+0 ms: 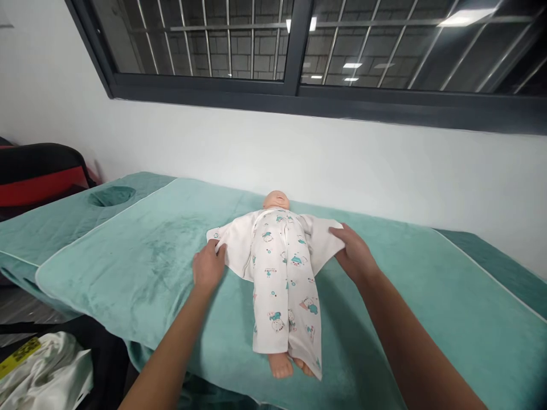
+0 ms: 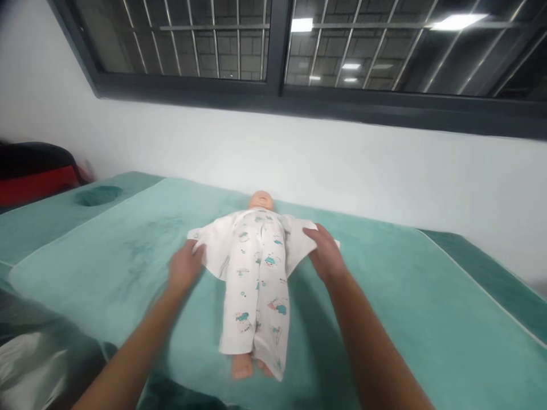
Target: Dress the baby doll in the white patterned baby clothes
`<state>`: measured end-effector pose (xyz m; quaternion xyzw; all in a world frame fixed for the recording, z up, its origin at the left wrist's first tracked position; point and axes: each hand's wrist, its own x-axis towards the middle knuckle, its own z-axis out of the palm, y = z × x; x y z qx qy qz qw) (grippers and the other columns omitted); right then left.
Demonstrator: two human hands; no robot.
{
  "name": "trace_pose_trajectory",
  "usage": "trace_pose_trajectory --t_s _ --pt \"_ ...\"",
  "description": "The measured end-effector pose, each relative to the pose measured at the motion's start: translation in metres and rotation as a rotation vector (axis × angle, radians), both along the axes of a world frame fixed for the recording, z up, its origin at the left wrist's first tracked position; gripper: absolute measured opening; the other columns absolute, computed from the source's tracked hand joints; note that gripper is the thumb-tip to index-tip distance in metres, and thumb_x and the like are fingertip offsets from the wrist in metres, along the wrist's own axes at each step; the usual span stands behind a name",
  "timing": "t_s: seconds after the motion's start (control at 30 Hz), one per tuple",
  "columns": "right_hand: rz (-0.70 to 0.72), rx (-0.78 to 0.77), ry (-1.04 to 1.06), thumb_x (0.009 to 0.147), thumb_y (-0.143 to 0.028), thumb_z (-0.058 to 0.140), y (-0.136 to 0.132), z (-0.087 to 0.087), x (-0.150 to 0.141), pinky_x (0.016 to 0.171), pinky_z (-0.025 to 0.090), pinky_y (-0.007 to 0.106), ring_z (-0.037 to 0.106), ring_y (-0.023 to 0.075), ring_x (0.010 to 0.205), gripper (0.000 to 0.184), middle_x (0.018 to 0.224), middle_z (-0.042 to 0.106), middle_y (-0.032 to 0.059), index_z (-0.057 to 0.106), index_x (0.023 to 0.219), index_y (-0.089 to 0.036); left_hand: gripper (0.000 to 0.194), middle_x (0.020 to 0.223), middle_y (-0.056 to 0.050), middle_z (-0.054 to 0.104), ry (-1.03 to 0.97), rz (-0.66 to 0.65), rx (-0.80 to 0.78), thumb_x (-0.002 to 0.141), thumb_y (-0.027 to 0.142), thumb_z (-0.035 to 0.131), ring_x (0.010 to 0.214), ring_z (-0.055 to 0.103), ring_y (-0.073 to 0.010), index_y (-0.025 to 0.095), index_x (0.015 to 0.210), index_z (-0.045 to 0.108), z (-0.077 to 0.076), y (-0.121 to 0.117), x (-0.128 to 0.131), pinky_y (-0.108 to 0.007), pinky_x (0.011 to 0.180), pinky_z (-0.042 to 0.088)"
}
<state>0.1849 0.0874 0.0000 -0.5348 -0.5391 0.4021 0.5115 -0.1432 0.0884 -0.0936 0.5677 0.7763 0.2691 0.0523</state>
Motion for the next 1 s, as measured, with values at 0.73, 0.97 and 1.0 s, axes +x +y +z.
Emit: trace_pose_trajectory --t_s 0.73,0.97,1.0 --pt "0.303 0.286 -1.12 0.096 -0.021 0.034 0.094 0.019 -0.123 0.087 0.041 0.027 0.057 0.0176 0.106 0.03 0.116 0.064 0.0077 0.063 0.105 -0.017 0.033 0.089 -0.008 0.072 -0.253 0.035 0.124 0.095 0.042 0.037 0.081 0.065 -0.024 0.02 0.105 0.06 0.002 -0.004 -0.003 -0.029 0.068 0.042" --pt "0.415 0.04 -1.385 0.078 -0.039 0.067 0.151 0.026 -0.152 0.075 0.045 0.035 0.062 0.0243 0.084 0.023 0.086 0.069 0.0094 0.067 0.084 -0.017 0.033 0.085 -0.006 0.069 -0.33 0.038 0.178 0.095 0.042 0.036 0.076 0.061 -0.0212 0.02 0.101 0.059 -0.001 -0.003 -0.006 -0.028 0.066 0.041" --pt "0.451 0.005 -1.41 0.074 -0.043 0.071 0.155 0.028 -0.153 0.073 0.046 0.034 0.063 0.0231 0.081 0.027 0.082 0.068 0.0077 0.067 0.082 -0.018 0.032 0.084 -0.006 0.069 -0.335 0.039 0.179 0.095 0.042 0.036 0.075 0.061 -0.0211 0.02 0.101 0.059 -0.001 -0.002 -0.006 -0.028 0.066 0.041"
